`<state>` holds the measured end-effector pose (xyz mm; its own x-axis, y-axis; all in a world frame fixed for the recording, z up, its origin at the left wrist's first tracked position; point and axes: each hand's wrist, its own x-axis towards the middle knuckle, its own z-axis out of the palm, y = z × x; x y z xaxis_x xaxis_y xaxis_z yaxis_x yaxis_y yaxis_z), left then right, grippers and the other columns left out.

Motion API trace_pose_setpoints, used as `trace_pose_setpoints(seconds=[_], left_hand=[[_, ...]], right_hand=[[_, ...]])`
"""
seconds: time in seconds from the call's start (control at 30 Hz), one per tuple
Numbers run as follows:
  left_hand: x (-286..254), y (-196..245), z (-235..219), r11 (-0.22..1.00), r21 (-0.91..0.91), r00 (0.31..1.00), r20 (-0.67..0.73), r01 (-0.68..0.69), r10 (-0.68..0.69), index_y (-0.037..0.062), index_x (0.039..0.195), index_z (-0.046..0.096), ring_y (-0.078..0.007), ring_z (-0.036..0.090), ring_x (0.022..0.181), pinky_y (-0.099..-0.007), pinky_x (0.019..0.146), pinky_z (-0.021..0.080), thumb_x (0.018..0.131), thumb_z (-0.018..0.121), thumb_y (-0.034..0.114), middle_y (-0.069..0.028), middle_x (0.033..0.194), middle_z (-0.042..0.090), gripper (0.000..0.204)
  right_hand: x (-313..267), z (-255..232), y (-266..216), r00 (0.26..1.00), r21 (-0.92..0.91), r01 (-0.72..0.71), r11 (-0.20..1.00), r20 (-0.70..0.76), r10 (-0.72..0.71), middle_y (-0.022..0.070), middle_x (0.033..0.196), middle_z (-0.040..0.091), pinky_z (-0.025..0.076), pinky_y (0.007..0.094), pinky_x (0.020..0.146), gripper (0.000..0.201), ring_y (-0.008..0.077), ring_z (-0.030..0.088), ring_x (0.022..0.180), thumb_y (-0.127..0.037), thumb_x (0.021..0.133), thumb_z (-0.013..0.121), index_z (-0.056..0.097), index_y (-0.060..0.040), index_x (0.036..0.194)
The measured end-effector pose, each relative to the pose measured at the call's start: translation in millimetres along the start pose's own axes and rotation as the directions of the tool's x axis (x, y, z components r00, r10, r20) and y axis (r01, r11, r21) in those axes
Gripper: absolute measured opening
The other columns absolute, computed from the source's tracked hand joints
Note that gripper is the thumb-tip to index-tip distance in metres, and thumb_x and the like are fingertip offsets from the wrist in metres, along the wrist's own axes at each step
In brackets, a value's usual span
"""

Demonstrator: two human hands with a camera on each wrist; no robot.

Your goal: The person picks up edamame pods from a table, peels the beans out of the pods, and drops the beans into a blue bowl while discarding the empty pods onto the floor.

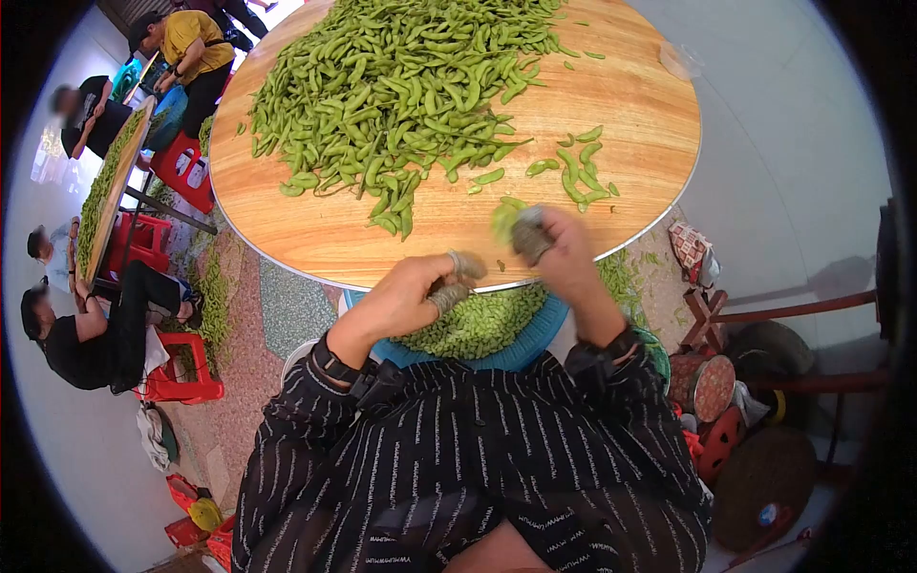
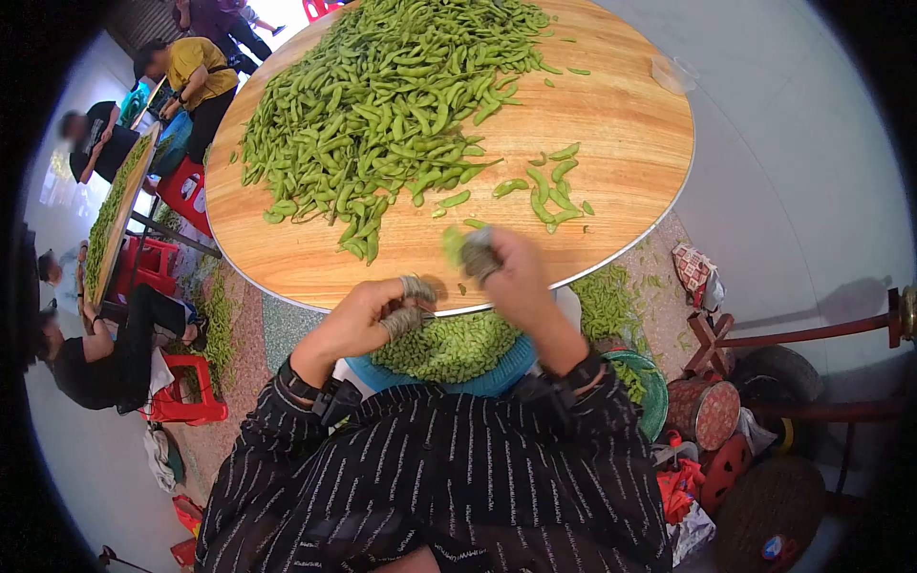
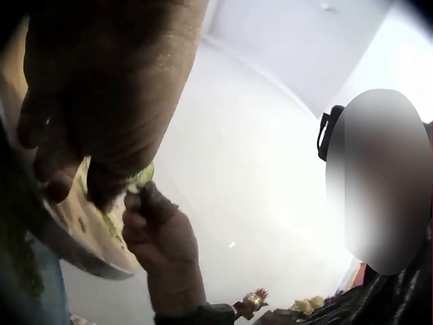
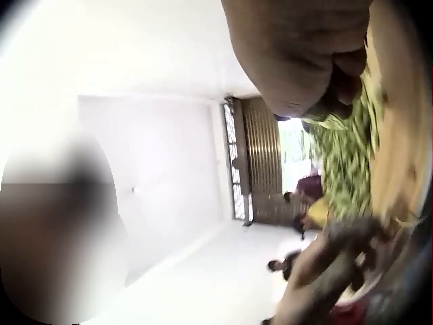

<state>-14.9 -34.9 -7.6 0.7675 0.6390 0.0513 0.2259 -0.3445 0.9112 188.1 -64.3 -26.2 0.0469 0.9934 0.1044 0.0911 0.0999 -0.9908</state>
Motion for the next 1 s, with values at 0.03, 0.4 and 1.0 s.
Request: trace_pose_setpoints(seconds=[0.03,0.4,1.0], left_hand=[[2.9,5.3,-5.6,1.000,0.002,1.000,0.003,0.002,-0.002,0.0024,0.093,0.053,-0.0175,0.052,0.064,-0.0286,0.057,0.042,0.082,0.049,0.013,-0.0071,0.073,0.055,0.015],[94.9,-17.4,-20.4,0.717,0.694,0.985,-0.159,0.063,0.068,0.0025,0.079,0.053,-0.0348,0.053,0.072,-0.0414,0.060,0.041,0.073,0.057,0.017,-0.0161,0.077,0.056,0.016],[34.0,27.0,-36.8,0.912,0.343,0.974,0.101,-0.224,0.201,-0.0007,0.088,0.057,-0.0287,0.056,0.071,-0.0323,0.063,0.044,0.074,0.058,0.008,-0.0147,0.074,0.057,0.017]], right_hand=[[7.9,-18.6,-0.7,0.994,-0.209,0.069,0.975,-0.063,-0.084,0.0052,0.069,0.056,0.042,0.0242,0.057,0.014,0.0118,0.052,0.062,-0.004,0.076,0.052,0.054,0.0005,0.089],[12.3,-39.8,8.2,0.966,-0.584,0.093,0.806,-0.141,-0.214,0.0212,0.073,0.052,0.041,0.0363,0.061,0.021,0.0354,0.052,0.069,-0.001,0.068,0.050,0.055,0.0010,0.088],[-4.9,-20.3,-5.2,0.894,-0.791,0.448,0.417,0.397,-0.206,0.0113,0.063,0.045,0.040,0.0392,0.056,0.026,0.0309,0.051,0.063,-0.002,0.065,0.049,0.052,-0.0052,0.091]])
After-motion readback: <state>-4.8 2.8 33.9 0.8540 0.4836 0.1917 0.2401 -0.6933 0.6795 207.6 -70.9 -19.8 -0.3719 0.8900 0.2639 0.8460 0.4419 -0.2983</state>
